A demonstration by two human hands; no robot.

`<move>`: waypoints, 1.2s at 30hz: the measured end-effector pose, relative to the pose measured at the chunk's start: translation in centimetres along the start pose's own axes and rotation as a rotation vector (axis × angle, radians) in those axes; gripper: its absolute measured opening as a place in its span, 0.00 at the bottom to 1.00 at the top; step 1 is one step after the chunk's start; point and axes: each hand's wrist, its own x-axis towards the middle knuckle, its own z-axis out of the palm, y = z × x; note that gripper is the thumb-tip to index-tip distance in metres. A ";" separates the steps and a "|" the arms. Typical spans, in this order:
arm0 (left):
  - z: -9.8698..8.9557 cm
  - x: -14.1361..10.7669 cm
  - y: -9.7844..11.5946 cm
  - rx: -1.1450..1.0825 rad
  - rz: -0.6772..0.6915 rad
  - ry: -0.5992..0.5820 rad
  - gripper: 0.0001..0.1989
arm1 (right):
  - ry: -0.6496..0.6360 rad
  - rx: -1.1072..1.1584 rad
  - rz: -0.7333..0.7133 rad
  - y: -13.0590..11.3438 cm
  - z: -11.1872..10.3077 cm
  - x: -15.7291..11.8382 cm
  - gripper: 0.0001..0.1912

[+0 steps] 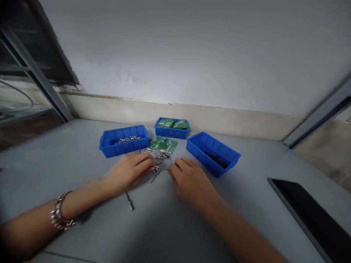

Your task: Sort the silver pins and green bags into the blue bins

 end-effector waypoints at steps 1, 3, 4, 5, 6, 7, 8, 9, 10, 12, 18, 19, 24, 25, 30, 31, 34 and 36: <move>0.0 0.0 0.0 -0.004 0.001 0.008 0.15 | -0.031 -0.003 0.007 0.0 0.1 0.0 0.11; -0.1 0.0 0.0 -0.012 0.000 0.014 0.15 | -0.066 -0.001 0.016 -0.1 0.2 0.0 0.10; -0.1 0.0 0.0 -0.013 -0.002 0.011 0.15 | -0.069 0.002 0.019 -0.1 0.2 0.0 0.10; -0.1 0.0 0.0 -0.011 -0.006 0.005 0.15 | -0.064 0.007 0.021 -0.1 0.1 0.0 0.10; 0.0 0.0 0.0 -0.007 -0.012 -0.005 0.15 | -0.050 0.010 0.020 -0.1 0.0 0.0 0.10; 0.0 0.0 0.0 -0.001 -0.017 -0.017 0.15 | -0.033 0.013 0.020 -0.1 -0.1 0.0 0.10; 0.0 0.0 0.0 0.005 -0.023 -0.031 0.15 | -0.011 0.019 0.021 -0.1 -0.1 0.0 0.10; 0.1 0.0 0.0 0.012 -0.028 -0.044 0.15 | 0.010 0.029 0.026 -0.1 -0.2 0.0 0.10; 0.2 0.0 0.0 0.016 -0.031 -0.057 0.15 | 0.028 0.044 0.035 -0.2 -0.3 0.0 0.10; 0.3 0.0 0.0 0.019 -0.032 -0.075 0.15 | 0.045 0.075 0.060 -0.2 -0.4 0.1 0.11; 0.2 -0.1 0.0 -0.015 -0.048 -0.059 0.15 | -0.028 0.084 0.091 -0.2 -0.1 0.2 0.10; 0.1 0.0 0.0 -0.020 -0.049 -0.053 0.15 | -0.039 0.083 0.096 -0.1 0.0 0.2 0.10; 0.0 0.1 0.0 -0.075 -0.062 -0.040 0.14 | -0.006 0.108 0.122 -0.1 0.0 -0.1 0.08; 0.0 0.1 0.1 -0.093 -0.070 -0.040 0.14 | 0.008 0.108 0.120 -0.1 0.0 -0.1 0.08; -0.1 0.1 0.2 -0.197 -0.105 -0.036 0.14 | 0.049 0.068 0.085 -0.2 0.0 -0.1 0.08; 0.0 0.0 0.2 -0.233 -0.116 -0.035 0.13 | 0.057 0.062 0.075 -0.2 0.0 -0.1 0.08; 0.1 -0.1 0.3 -0.350 -0.149 -0.022 0.13 | 0.096 0.054 0.041 -0.3 -0.1 0.0 0.09; 0.2 -0.1 0.3 -0.401 -0.162 -0.019 0.13 | 0.126 0.057 0.030 -0.3 -0.2 0.0 0.10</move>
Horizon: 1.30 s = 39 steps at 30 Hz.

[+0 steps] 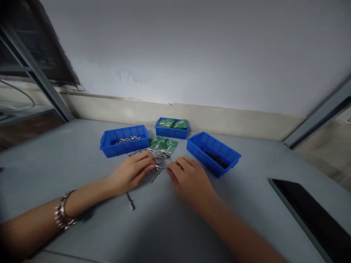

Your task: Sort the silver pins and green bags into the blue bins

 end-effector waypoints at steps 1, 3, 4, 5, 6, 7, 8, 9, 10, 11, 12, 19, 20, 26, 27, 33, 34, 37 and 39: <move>0.0 0.0 0.0 -0.014 -0.008 -0.007 0.13 | 0.012 0.006 -0.002 0.0 0.0 0.0 0.11; 0.1 -0.1 -0.1 -0.018 -0.019 -0.025 0.12 | 0.026 0.028 0.004 -0.1 0.0 -0.1 0.11; 0.1 -0.1 -0.1 -0.014 -0.018 -0.030 0.12 | 0.030 0.042 0.008 -0.1 0.0 -0.1 0.11; 0.1 -0.1 -0.1 -0.007 -0.012 -0.031 0.12 | 0.036 0.056 0.011 -0.1 0.0 -0.1 0.11; 0.1 -0.1 -0.1 -0.001 -0.003 -0.026 0.12 | 0.039 0.070 0.013 -0.1 0.1 -0.1 0.11; 0.1 0.0 -0.1 0.004 0.010 -0.018 0.12 | 0.040 0.082 0.015 -0.1 0.1 -0.1 0.12; 0.1 0.0 -0.1 0.008 0.023 -0.009 0.12 | 0.038 0.092 0.018 -0.1 0.1 -0.1 0.12; 0.0 0.0 -0.1 0.012 0.035 0.005 0.12 | 0.032 0.098 0.022 -0.1 0.1 -0.1 0.12; 0.0 0.0 0.0 0.018 0.045 0.023 0.12 | 0.021 0.102 0.030 -0.1 0.1 0.0 0.11; -0.1 0.0 0.0 0.026 0.052 0.040 0.12 | 0.005 0.104 0.038 -0.2 0.1 0.0 0.11; -0.2 0.0 0.0 0.033 0.057 0.057 0.12 | -0.012 0.106 0.044 -0.2 0.2 0.0 0.11; -0.2 0.1 0.0 0.071 0.081 0.075 0.12 | 0.013 0.157 0.029 -0.1 0.3 -0.2 0.11; -0.2 0.0 0.0 0.079 0.088 0.069 0.13 | 0.030 0.161 0.028 -0.2 0.2 -0.2 0.11; -0.4 0.0 0.1 0.122 0.085 0.102 0.13 | -0.043 0.146 0.018 -0.5 0.2 -0.1 0.12; -0.4 0.0 0.1 0.124 0.087 0.098 0.13 | -0.060 0.142 0.015 -0.5 0.2 -0.1 0.12; -0.4 0.0 -0.1 0.201 0.129 0.068 0.13 | -0.001 0.137 0.036 -0.3 0.1 -0.1 0.11; -0.4 -0.1 -0.1 0.208 0.135 0.074 0.12 | 0.011 0.137 0.033 -0.2 0.0 -0.1 0.11; -0.5 -0.1 0.0 0.202 0.139 0.111 0.11 | -0.014 0.131 0.033 -0.3 0.0 -0.2 0.12; -0.6 0.0 0.1 0.190 0.146 0.128 0.11 | -0.069 0.127 0.044 -0.4 0.1 -0.2 0.12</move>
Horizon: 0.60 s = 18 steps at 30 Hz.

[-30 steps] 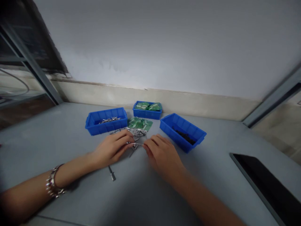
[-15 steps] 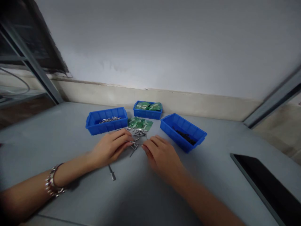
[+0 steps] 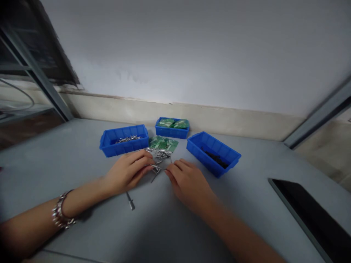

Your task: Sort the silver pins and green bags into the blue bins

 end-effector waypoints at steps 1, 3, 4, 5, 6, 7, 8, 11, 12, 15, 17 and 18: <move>0.0 0.0 0.0 -0.004 0.004 0.005 0.11 | -0.021 -0.001 0.006 -0.1 0.0 0.0 0.11; -0.1 0.1 0.1 -0.004 0.011 0.004 0.12 | -0.039 -0.003 0.017 -0.1 0.1 0.1 0.11; -0.1 0.2 0.1 0.000 0.010 -0.001 0.12 | -0.035 -0.004 0.021 -0.1 0.1 0.1 0.11; -0.1 0.2 0.1 0.007 0.005 -0.007 0.13 | -0.026 -0.002 0.023 0.0 0.1 0.1 0.11; 0.0 0.2 0.0 0.013 -0.003 -0.016 0.13 | -0.014 0.002 0.022 0.0 0.1 0.2 0.11; 0.0 0.2 0.0 0.021 -0.008 -0.028 0.14 | 0.004 0.008 0.017 0.1 0.0 0.2 0.12; 0.1 0.2 0.0 0.029 -0.014 -0.043 0.14 | 0.024 0.017 0.010 0.2 0.0 0.2 0.11; 0.3 0.1 -0.2 0.060 -0.022 -0.102 0.15 | 0.077 0.038 -0.008 0.3 -0.2 0.1 0.11; 0.4 0.1 -0.2 0.065 -0.024 -0.119 0.15 | 0.090 0.040 -0.015 0.3 -0.2 0.1 0.11; 0.4 0.1 -0.2 0.049 -0.034 -0.132 0.15 | 0.098 0.028 -0.022 0.2 -0.2 0.1 0.12; 0.2 0.1 -0.1 0.022 -0.050 -0.112 0.15 | 0.080 0.015 -0.014 0.2 -0.2 0.1 0.12; 0.2 0.1 0.0 0.014 -0.056 -0.094 0.15 | 0.070 0.007 -0.008 0.2 -0.2 0.1 0.12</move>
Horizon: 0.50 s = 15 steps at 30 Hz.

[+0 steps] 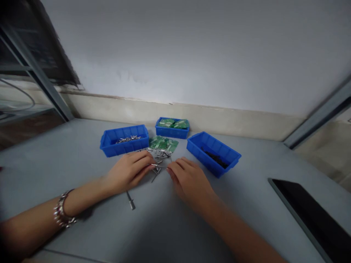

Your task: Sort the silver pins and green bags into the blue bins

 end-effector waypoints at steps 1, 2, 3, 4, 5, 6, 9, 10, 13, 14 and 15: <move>-0.1 0.0 0.0 -0.006 -0.003 0.020 0.14 | -0.008 -0.007 0.004 0.0 0.0 0.0 0.13; -0.1 0.0 0.1 -0.010 -0.003 0.039 0.14 | -0.013 -0.013 0.007 0.0 0.1 0.0 0.12; -0.1 0.0 0.1 -0.014 -0.002 0.054 0.14 | -0.015 -0.015 0.010 0.0 0.1 0.0 0.12; -0.2 0.0 0.1 -0.022 -0.003 0.062 0.14 | -0.016 -0.016 0.012 0.1 0.1 0.0 0.11; -0.2 0.0 0.0 -0.034 -0.004 0.063 0.14 | -0.014 -0.015 0.014 0.1 0.2 0.0 0.10; -0.1 0.0 0.0 -0.049 -0.009 0.061 0.15 | -0.009 -0.012 0.012 0.1 0.2 0.0 0.10; 0.0 0.0 0.0 -0.096 -0.009 0.049 0.14 | -0.010 -0.020 0.001 0.1 0.2 0.0 0.09; 0.0 0.0 0.0 -0.112 -0.003 0.046 0.14 | -0.013 -0.025 -0.005 0.1 0.2 0.0 0.09; 0.0 0.0 0.0 -0.154 0.006 0.031 0.14 | -0.012 -0.028 -0.028 0.1 0.2 0.0 0.09; 0.0 0.0 0.0 -0.161 -0.002 0.021 0.14 | -0.004 -0.023 -0.036 0.0 0.1 0.0 0.10; 0.0 0.0 0.0 -0.164 -0.014 0.009 0.14 | 0.006 -0.018 -0.042 0.0 0.1 0.0 0.10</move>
